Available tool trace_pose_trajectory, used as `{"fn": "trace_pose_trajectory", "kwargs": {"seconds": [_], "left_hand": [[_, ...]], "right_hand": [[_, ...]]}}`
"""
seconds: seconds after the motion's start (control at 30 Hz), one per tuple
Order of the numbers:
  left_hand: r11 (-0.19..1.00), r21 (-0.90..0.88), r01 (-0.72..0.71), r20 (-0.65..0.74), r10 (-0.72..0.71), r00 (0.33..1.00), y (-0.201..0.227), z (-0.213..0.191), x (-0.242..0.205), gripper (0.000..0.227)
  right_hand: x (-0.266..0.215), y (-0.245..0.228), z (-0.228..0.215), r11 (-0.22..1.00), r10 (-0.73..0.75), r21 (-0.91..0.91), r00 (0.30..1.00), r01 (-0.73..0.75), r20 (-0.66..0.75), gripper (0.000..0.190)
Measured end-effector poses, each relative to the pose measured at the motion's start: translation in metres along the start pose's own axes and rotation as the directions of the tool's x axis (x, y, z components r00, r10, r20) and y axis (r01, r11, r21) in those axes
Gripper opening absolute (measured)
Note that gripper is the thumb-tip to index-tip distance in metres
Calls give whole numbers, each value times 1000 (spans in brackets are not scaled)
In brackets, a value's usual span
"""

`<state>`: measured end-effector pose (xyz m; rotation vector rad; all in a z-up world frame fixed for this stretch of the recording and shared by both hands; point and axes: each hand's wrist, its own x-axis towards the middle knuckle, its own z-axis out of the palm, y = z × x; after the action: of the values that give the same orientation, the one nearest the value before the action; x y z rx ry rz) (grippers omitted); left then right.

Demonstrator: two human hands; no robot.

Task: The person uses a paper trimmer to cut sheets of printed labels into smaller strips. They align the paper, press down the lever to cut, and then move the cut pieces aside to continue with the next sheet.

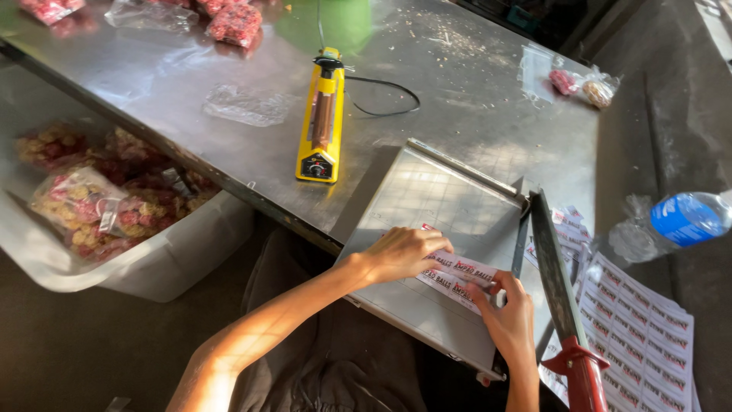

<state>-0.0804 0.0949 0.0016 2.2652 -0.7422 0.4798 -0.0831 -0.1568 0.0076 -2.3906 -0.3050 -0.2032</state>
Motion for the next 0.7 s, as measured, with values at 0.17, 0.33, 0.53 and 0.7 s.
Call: {"fn": "trace_pose_trajectory", "kwargs": {"seconds": [0.17,0.33,0.53,0.7], "left_hand": [[992,-70,102,-16,-103,995,3,-9,4,32],[965,-99,244,2,-245,970,-5,-19,14,35],[946,-165,279,-5,-284,959,-21,-11,38,38],[969,-134,209,204,-179,962,-29,11,55,34]], "right_hand": [[-4,-7,1,931,-280,-253,960,265,-24,39],[-10,-9,-4,931,-329,-173,944,322,-8,32],[-26,-16,-12,941,-321,-114,947,319,2,20],[-39,-28,-10,896,-426,-183,899,405,-99,24]]}}
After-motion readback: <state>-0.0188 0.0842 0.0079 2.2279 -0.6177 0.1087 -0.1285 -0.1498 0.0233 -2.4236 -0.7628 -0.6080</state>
